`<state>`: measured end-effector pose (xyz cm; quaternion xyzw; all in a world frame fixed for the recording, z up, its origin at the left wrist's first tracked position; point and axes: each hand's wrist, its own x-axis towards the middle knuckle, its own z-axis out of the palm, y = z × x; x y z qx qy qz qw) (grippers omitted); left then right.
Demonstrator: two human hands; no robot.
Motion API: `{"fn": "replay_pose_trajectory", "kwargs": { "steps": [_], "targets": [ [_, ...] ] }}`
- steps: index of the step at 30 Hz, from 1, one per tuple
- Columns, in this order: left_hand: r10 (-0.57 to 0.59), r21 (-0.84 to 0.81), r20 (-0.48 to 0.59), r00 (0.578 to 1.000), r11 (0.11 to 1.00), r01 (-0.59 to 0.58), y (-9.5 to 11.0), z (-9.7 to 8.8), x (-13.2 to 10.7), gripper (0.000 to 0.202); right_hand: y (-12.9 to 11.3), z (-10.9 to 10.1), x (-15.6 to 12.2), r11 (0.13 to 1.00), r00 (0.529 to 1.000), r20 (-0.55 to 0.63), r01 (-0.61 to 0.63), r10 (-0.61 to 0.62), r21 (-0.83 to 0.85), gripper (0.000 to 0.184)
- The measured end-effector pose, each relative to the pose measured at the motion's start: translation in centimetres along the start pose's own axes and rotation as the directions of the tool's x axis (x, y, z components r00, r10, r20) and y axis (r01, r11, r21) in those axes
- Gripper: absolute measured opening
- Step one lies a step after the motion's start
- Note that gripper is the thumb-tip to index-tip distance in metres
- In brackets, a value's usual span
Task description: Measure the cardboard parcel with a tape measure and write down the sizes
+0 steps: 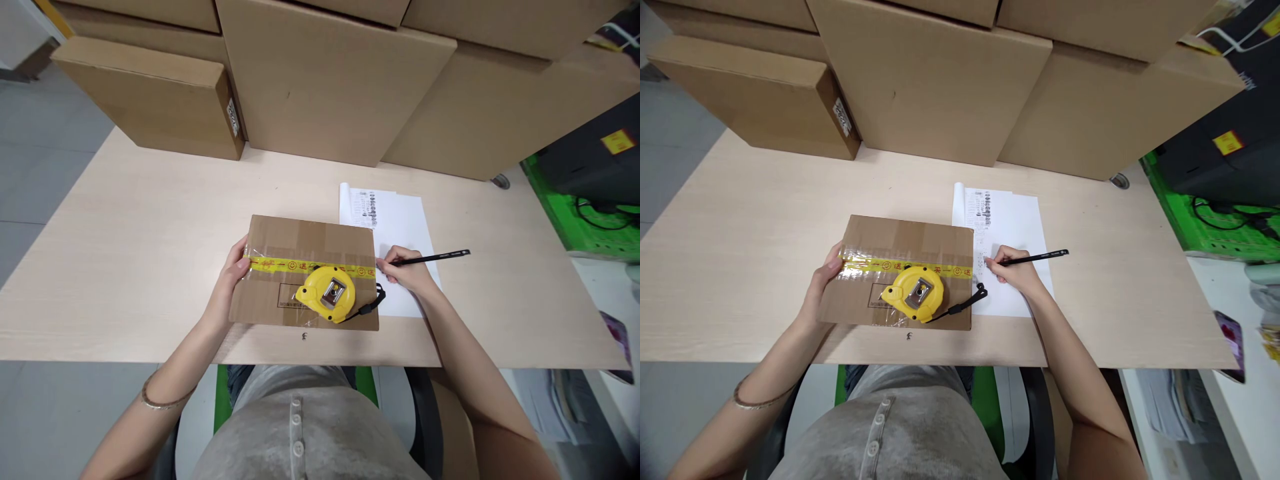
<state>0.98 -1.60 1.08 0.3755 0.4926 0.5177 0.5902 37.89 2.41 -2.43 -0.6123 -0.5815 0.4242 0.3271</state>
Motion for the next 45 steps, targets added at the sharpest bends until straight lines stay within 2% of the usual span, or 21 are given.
{"fn": "replay_pose_trajectory", "kwargs": {
  "steps": [22,45],
  "targets": [
    [-0.016,-0.024,-0.015,1.0,1.0,0.015,0.4,0.32,-0.15,0.045,0.09,-0.16,-0.06,1.0,1.0,0.005,-0.016,0.016,0.011,0.042],
    [-0.021,-0.049,-0.001,1.0,0.999,0.021,-0.16,-0.1,0.06,0.054,-0.05,-0.09,-0.09,0.999,0.999,0.013,-0.033,0.033,-0.008,0.037]
  ]
}}
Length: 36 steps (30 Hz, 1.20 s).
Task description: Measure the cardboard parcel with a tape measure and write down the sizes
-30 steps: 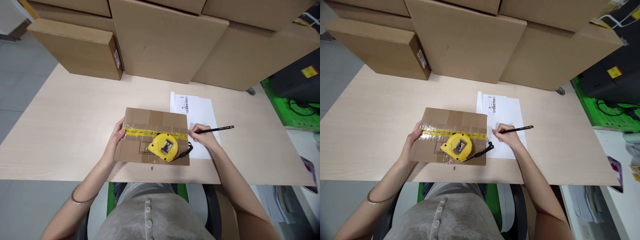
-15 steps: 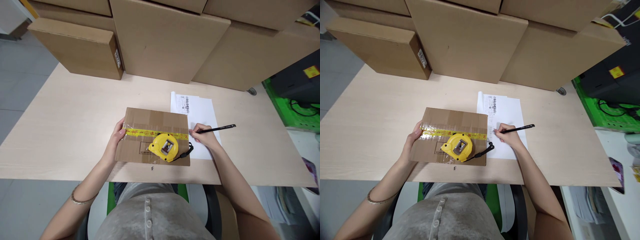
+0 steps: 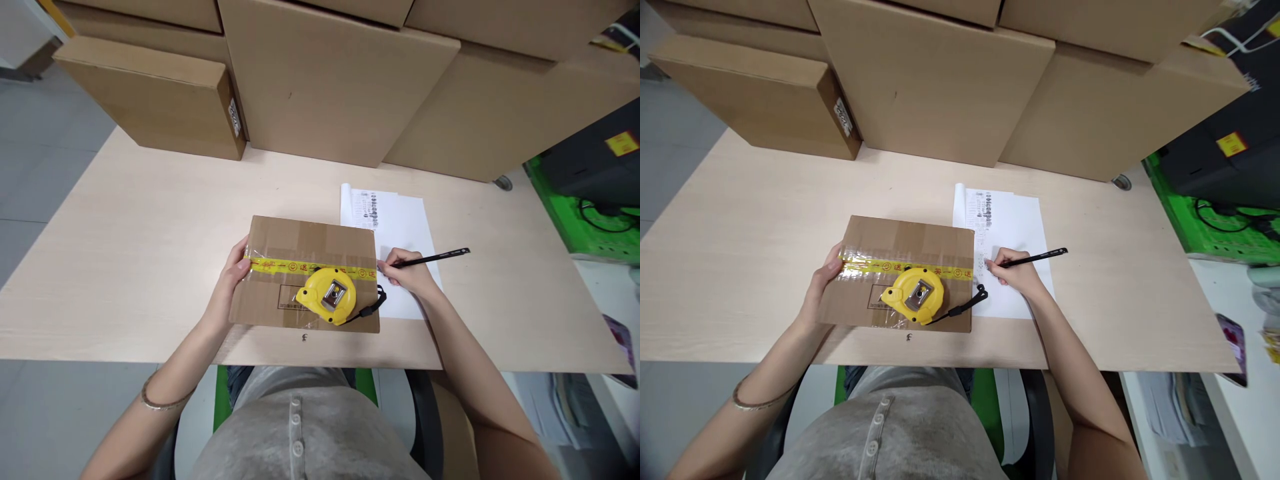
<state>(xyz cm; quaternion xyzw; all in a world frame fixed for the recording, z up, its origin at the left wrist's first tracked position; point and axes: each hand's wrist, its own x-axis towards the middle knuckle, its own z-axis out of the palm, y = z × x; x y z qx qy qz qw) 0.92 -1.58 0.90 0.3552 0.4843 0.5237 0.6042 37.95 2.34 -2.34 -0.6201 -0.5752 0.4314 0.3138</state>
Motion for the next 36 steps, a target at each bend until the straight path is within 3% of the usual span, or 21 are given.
{"fn": "replay_pose_trajectory", "kwargs": {
  "steps": [11,17,22,27,29,30,32,34,36],
  "targets": [
    [0.026,0.025,0.009,1.0,0.999,-0.027,-0.1,-0.1,0.0,0.05,-0.1,0.1,0.0,0.996,1.0,0.003,-0.002,0.003,-0.094,0.04],
    [0.039,0.049,0.035,0.999,0.998,-0.041,-0.6,-0.6,0.3,0.054,-0.5,-0.9,-0.3,0.959,0.999,-0.014,-0.051,0.049,-0.279,0.048],
    [0.077,0.161,0.042,0.996,0.983,-0.083,-0.3,-1.3,0.6,0.068,-2.2,-1.5,-1.1,0.8,0.993,-0.05,-0.119,0.111,-0.589,0.052],
    [0.149,0.334,0.151,0.977,0.923,-0.192,0.4,-2.7,1.0,0.06,-4.6,-0.1,-1.6,0.583,0.979,-0.128,-0.199,0.16,-0.787,0.045],
    [0.158,0.374,0.209,0.965,0.899,-0.228,0.3,-3.5,1.3,0.055,-6.3,0.5,-2.3,0.544,0.976,-0.2,-0.211,0.081,-0.812,0.043],
    [0.167,0.374,0.238,0.957,0.894,-0.248,0.2,-3.8,1.6,0.054,-7.3,0.8,-2.8,0.555,0.973,-0.232,-0.184,-0.016,-0.811,0.044],
    [0.201,0.351,0.29,0.936,0.887,-0.299,0.0,-4.3,2.2,0.054,-9.4,1.6,-4.1,0.601,0.931,-0.227,-0.01,-0.286,-0.799,0.049],
    [0.239,0.321,0.332,0.912,0.881,-0.348,-0.2,-4.5,3.1,0.053,-11.5,2.8,-5.6,0.571,0.851,-0.109,0.245,-0.514,-0.784,0.053],
    [0.249,0.291,0.363,0.898,0.885,-0.364,-0.3,-4.5,4.2,0.054,-13.0,4.3,-6.9,0.491,0.79,0.051,0.429,-0.612,-0.758,0.056]
  ]
}}
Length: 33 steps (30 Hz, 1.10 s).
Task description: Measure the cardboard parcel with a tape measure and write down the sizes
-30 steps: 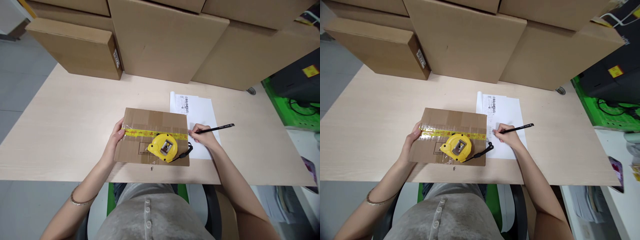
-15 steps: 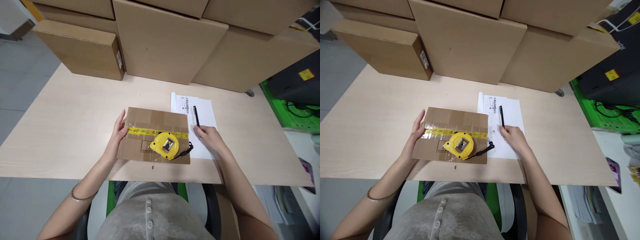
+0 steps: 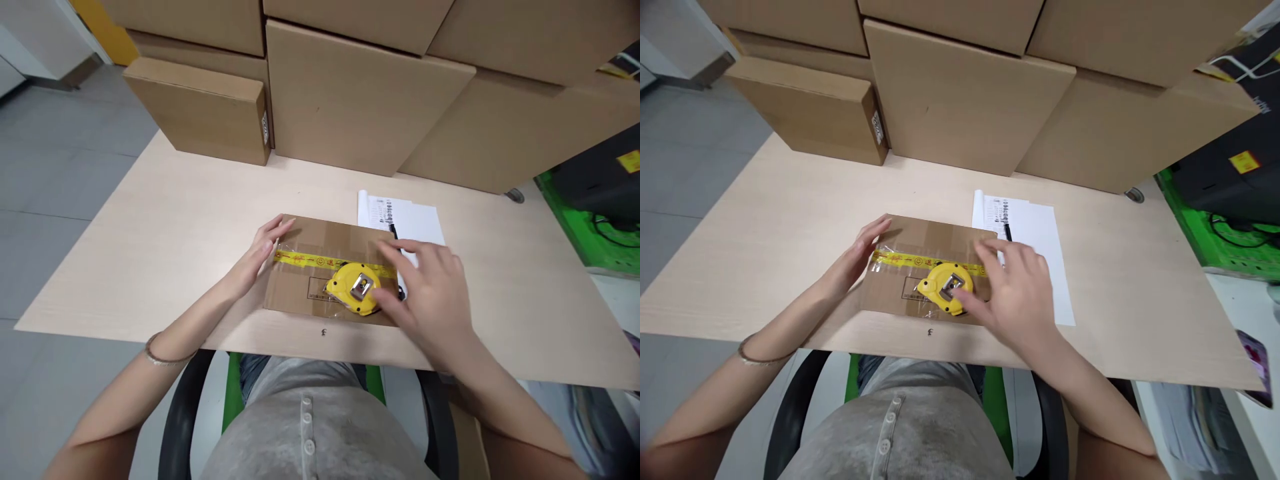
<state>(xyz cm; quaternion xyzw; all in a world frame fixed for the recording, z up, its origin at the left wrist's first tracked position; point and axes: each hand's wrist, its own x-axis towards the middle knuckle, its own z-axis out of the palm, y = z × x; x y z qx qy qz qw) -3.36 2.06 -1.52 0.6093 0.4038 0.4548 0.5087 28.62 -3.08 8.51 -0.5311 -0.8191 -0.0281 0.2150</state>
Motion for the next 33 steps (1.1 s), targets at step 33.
{"fn": "replay_pose_trajectory", "kwargs": {
  "steps": [33],
  "targets": [
    [0.045,0.007,0.17,0.984,0.999,-0.047,0.1,-1.2,2.2,0.044,7.0,-3.4,-2.5,0.899,0.985,0.141,-0.148,0.097,0.413,0.041]
  ]
}}
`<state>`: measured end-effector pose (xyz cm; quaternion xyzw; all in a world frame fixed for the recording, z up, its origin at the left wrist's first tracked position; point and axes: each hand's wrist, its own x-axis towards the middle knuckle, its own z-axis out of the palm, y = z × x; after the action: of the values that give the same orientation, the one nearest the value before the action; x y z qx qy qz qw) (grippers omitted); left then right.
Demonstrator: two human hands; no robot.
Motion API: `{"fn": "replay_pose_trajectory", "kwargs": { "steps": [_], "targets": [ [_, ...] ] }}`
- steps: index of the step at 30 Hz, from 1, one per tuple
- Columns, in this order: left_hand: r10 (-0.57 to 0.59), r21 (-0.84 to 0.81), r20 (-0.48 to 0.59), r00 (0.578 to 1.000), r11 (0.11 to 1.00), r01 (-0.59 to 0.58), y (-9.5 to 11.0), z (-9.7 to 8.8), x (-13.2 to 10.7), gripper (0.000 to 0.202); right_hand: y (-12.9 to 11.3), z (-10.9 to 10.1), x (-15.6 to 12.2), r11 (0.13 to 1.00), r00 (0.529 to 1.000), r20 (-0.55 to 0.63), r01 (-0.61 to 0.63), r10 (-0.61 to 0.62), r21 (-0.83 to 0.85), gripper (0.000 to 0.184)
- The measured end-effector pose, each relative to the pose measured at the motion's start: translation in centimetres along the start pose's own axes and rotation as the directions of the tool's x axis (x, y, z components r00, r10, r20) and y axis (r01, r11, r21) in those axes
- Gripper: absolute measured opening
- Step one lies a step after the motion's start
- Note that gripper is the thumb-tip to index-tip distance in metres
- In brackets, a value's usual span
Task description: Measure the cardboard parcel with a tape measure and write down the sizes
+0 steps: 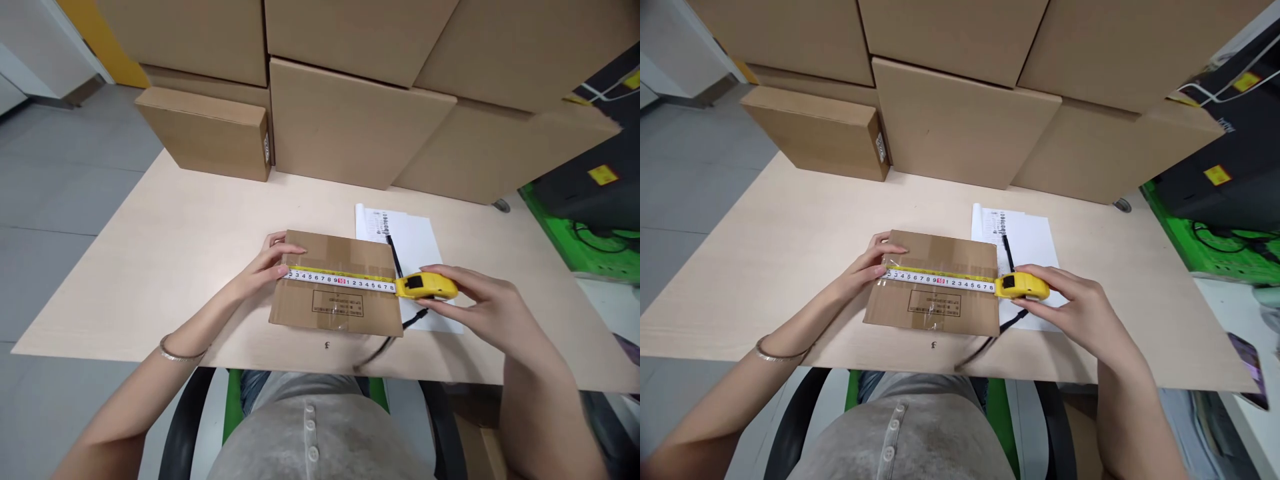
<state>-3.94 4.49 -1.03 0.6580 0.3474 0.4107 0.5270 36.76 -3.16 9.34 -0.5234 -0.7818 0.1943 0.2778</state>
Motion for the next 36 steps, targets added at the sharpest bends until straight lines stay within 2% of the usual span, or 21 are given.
{"fn": "replay_pose_trajectory", "kwargs": {
  "steps": [3,7,15,18,20,23,27,30,32,34,36],
  "targets": [
    [0.0,0.006,0.0,1.0,1.0,0.0,-0.7,-0.3,-0.1,0.045,1.0,-0.3,-0.9,1.0,1.0,-0.015,-0.019,0.019,0.011,0.041],
    [0.021,0.016,0.003,1.0,1.0,-0.021,-1.2,-0.5,-0.1,0.045,1.1,0.0,-0.2,1.0,1.0,0.007,-0.023,0.023,0.022,0.039],
    [0.022,0.009,-0.004,1.0,1.0,-0.022,-0.9,-0.4,0.0,0.044,1.8,0.0,-0.5,0.999,0.999,0.026,-0.038,0.037,0.036,0.042],
    [0.019,0.012,-0.008,1.0,1.0,-0.019,-0.8,-0.3,-0.1,0.044,1.9,0.3,-0.6,0.999,0.999,0.009,-0.046,0.046,0.008,0.041],
    [0.017,0.022,-0.003,1.0,1.0,-0.017,-0.8,-0.4,-0.1,0.044,1.8,0.2,-0.4,0.997,0.997,0.004,-0.072,0.072,-0.037,0.046],
    [0.019,0.027,0.005,1.0,0.999,-0.02,-1.0,-0.5,-0.1,0.044,1.0,-0.7,0.3,0.993,0.992,0.073,-0.093,0.099,-0.076,0.044],
    [0.024,0.02,0.01,1.0,1.0,-0.025,-1.6,-0.7,-0.2,0.047,-2.0,-1.3,2.5,0.999,0.987,0.16,0.014,-0.008,-0.038,0.025],
    [0.02,0.023,0.013,1.0,1.0,-0.02,-1.9,-0.6,-0.4,0.05,-4.9,0.8,5.3,0.994,0.969,0.223,0.106,-0.102,-0.007,0.023],
    [0.023,0.02,-0.005,1.0,1.0,-0.023,-2.1,-0.4,-0.5,0.052,-6.8,3.4,7.3,0.988,0.939,0.311,0.153,-0.144,-0.004,0.021],
    [0.021,-0.016,-0.041,0.999,1.0,-0.021,-2.3,-0.3,-0.6,0.057,-8.5,6.4,9.1,0.969,0.905,0.352,0.245,-0.238,0.023,0.019],
    [0.02,-0.065,-0.072,0.997,0.998,-0.025,-2.4,-0.1,-0.7,0.065,-10.1,8.7,10.3,0.936,0.87,0.346,0.34,-0.35,0.092,0.019]
  ]
}}
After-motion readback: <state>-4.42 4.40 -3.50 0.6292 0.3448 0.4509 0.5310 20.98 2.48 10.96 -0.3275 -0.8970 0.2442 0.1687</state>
